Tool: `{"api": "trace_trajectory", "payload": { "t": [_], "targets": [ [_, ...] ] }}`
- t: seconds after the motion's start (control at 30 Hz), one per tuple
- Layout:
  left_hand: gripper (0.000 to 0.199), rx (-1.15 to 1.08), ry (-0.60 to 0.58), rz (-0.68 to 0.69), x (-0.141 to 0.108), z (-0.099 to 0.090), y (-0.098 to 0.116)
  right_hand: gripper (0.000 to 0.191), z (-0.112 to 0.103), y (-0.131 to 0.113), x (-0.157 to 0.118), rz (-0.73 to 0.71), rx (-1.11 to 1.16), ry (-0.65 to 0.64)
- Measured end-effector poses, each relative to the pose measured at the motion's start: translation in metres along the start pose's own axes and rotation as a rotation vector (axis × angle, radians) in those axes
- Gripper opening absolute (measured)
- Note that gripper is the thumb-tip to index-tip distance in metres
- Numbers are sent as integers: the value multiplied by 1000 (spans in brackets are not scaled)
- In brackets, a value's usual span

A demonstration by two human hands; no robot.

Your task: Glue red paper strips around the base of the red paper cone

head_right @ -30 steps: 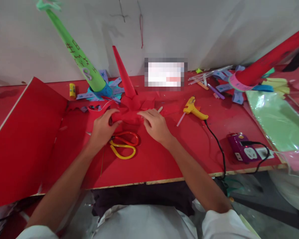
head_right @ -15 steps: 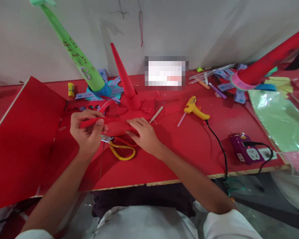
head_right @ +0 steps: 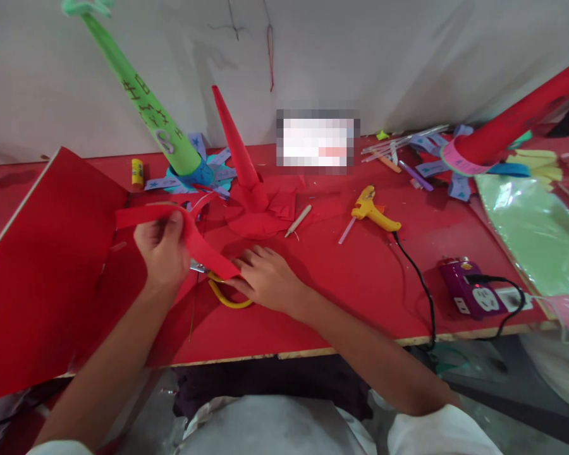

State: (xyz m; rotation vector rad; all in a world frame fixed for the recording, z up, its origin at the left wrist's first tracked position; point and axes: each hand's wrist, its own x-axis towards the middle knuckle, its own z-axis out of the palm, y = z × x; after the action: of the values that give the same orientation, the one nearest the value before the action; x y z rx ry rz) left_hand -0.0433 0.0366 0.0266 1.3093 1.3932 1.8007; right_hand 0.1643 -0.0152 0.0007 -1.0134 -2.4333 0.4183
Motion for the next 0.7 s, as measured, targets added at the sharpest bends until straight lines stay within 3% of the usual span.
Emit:
{"api": "trace_trajectory", "payload": {
  "t": [0.03,0.1,0.23,0.5,0.7],
  "targets": [
    [34,-82,85,24,5,-1,-1,36,0,-3,-1,-20,-72,-42],
    [32,-197,141,44,13,-3,-3,39,-1,-10,-1,-47,-159,-101],
    [34,-221,242,47,23,-8,-2,47,-3,-20,3,-81,-215,-175],
    [30,-235,314,105,27,-11,7,33,-5,-14,3,-238,-232,-224],
    [32,-203,454,228,44,-24,6,33,-3,-15,-2,-106,-119,-213]
  ]
}}
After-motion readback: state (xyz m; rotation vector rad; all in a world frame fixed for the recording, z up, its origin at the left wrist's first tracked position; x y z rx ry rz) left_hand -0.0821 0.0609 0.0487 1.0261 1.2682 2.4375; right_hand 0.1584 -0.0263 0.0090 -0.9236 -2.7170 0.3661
